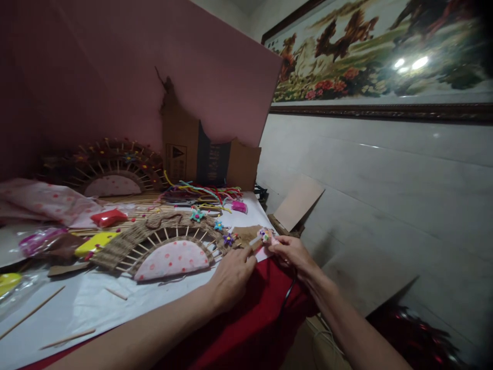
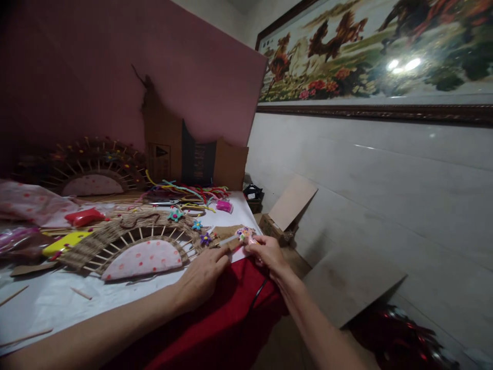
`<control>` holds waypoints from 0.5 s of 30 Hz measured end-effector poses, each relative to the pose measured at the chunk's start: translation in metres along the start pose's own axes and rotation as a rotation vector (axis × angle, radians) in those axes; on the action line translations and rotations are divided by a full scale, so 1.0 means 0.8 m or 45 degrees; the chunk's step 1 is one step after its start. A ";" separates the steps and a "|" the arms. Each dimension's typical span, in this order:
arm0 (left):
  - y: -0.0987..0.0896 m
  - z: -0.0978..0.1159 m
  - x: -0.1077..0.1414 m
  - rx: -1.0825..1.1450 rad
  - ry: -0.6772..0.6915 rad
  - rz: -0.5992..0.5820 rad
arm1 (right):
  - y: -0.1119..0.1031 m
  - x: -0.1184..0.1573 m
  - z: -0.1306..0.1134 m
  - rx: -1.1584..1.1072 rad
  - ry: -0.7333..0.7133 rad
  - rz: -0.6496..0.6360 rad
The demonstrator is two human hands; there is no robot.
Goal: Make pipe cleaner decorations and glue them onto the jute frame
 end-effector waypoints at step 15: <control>-0.014 -0.012 -0.008 -0.087 -0.197 -0.017 | 0.014 0.041 -0.031 -0.929 -0.169 -0.208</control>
Point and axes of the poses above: each hand's wrist, its own x-axis away from the middle knuckle, its own y-axis out of the palm, z = x × y, the point moved 10 cm from there along -x, towards the middle knuckle, and after that the axes turned 15 degrees about -x, right-handed, at the moved point
